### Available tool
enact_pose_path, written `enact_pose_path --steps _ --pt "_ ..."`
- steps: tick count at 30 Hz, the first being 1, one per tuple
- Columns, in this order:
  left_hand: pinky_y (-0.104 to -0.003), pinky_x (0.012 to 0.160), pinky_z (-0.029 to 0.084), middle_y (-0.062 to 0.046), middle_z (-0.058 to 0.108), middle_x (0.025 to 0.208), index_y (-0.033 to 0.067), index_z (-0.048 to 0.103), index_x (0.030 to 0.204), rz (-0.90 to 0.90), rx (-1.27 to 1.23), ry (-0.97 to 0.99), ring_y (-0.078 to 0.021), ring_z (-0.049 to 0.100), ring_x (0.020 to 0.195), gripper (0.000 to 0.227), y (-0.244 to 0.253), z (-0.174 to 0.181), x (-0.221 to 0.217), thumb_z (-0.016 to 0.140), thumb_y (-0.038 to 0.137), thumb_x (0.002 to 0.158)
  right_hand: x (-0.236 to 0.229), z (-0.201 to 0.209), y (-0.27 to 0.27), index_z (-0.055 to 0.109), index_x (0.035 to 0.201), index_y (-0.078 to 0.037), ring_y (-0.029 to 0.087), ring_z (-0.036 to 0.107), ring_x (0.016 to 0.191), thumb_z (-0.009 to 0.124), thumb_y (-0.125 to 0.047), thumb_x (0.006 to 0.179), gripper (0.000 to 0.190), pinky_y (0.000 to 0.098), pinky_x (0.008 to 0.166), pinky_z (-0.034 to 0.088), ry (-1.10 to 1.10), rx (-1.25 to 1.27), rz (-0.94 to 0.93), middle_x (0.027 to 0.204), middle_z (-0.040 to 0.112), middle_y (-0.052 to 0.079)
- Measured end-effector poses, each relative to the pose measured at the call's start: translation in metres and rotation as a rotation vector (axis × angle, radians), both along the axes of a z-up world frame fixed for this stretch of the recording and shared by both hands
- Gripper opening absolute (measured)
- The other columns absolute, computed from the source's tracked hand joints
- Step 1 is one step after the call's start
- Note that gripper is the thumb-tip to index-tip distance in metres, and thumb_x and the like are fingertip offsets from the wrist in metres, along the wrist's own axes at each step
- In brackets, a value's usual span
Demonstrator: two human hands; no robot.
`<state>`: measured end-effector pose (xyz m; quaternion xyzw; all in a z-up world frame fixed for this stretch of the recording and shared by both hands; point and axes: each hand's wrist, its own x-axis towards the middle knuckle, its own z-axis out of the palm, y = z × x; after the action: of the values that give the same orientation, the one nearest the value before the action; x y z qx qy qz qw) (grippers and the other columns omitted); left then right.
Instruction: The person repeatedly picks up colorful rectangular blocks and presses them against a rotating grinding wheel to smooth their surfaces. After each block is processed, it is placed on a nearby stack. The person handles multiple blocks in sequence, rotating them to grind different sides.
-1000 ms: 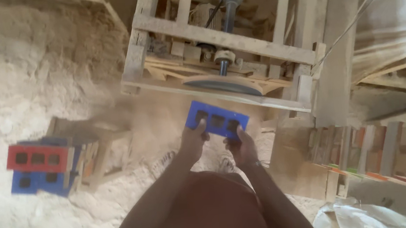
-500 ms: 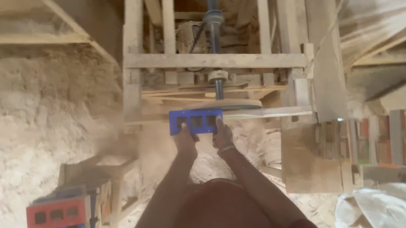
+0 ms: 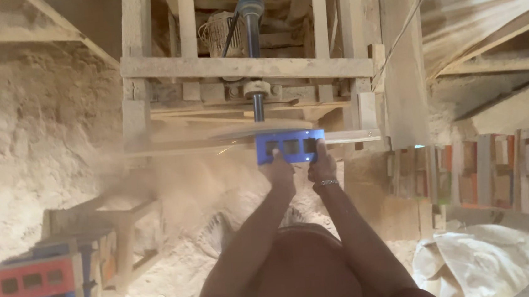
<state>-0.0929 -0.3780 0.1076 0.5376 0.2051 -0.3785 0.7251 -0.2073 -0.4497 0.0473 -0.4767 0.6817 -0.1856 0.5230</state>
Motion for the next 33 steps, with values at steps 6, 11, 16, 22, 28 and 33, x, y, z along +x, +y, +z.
enact_pose_path --steps 6,11,16,22,28,33 --pt "-0.035 0.052 0.046 -0.005 0.064 0.093 0.0068 0.057 0.119 0.021 0.031 -0.049 -0.0156 0.059 0.066 0.021 -0.048 -0.031 -0.054 0.061 0.012 0.099 -0.028 0.058 -0.028 0.053 0.074 -0.012 0.014 0.04 0.035 0.053 -0.067 0.1 0.06 0.0303 0.032 0.029 -0.274 0.139 -0.151 0.051 0.045 0.0" --pt "-0.035 0.061 0.051 -0.005 0.059 0.087 0.0069 0.057 0.113 -0.284 -0.369 0.173 -0.0175 0.058 0.074 0.024 -0.011 -0.022 -0.06 0.066 0.026 0.1 -0.062 0.134 -0.021 0.068 0.098 -0.017 0.017 0.07 0.053 0.053 -0.056 0.091 0.042 0.0313 0.047 0.056 -0.345 0.03 0.029 0.076 0.073 0.001" --pt "-0.044 0.074 0.047 -0.021 0.06 0.101 0.0003 0.041 0.128 -0.678 0.067 -0.432 -0.0322 0.058 0.089 0.062 0.116 0.007 -0.046 0.084 0.022 0.088 -0.097 0.215 0.035 0.065 0.109 0.0 0.021 0.069 0.069 0.073 -0.048 0.092 0.051 0.0348 0.06 0.05 0.471 -0.43 0.622 0.08 0.071 0.013" --pt "-0.036 0.093 0.055 -0.012 0.069 0.119 -0.0012 0.052 0.139 -0.98 -0.287 -0.432 -0.021 0.068 0.108 0.051 0.171 0.048 -0.002 0.06 0.031 0.1 -0.036 0.203 0.092 0.065 0.116 0.001 0.024 0.065 0.073 0.074 -0.039 0.087 0.05 0.0374 0.062 0.054 -0.069 -0.083 0.65 0.088 0.071 0.016" --pt "-0.04 0.081 0.056 -0.017 0.071 0.107 -0.0007 0.062 0.124 -0.65 0.122 -0.34 -0.0251 0.069 0.095 0.046 0.157 0.04 0.049 0.053 0.038 0.1 0.05 0.123 0.132 0.062 0.133 -0.008 0.016 0.069 0.098 0.048 -0.057 0.098 0.062 0.0335 0.084 0.057 -0.335 0.304 0.473 0.115 0.072 0.006" --pt "-0.045 0.077 0.056 -0.024 0.073 0.094 -0.0094 0.069 0.108 -0.665 0.28 -0.413 -0.0353 0.074 0.088 0.059 0.119 -0.011 0.107 0.049 0.045 0.101 0.115 0.046 0.125 0.066 0.129 -0.004 0.019 0.068 0.095 0.05 -0.061 0.098 0.067 0.0361 0.085 0.056 -0.44 0.316 0.17 0.111 0.071 0.007"
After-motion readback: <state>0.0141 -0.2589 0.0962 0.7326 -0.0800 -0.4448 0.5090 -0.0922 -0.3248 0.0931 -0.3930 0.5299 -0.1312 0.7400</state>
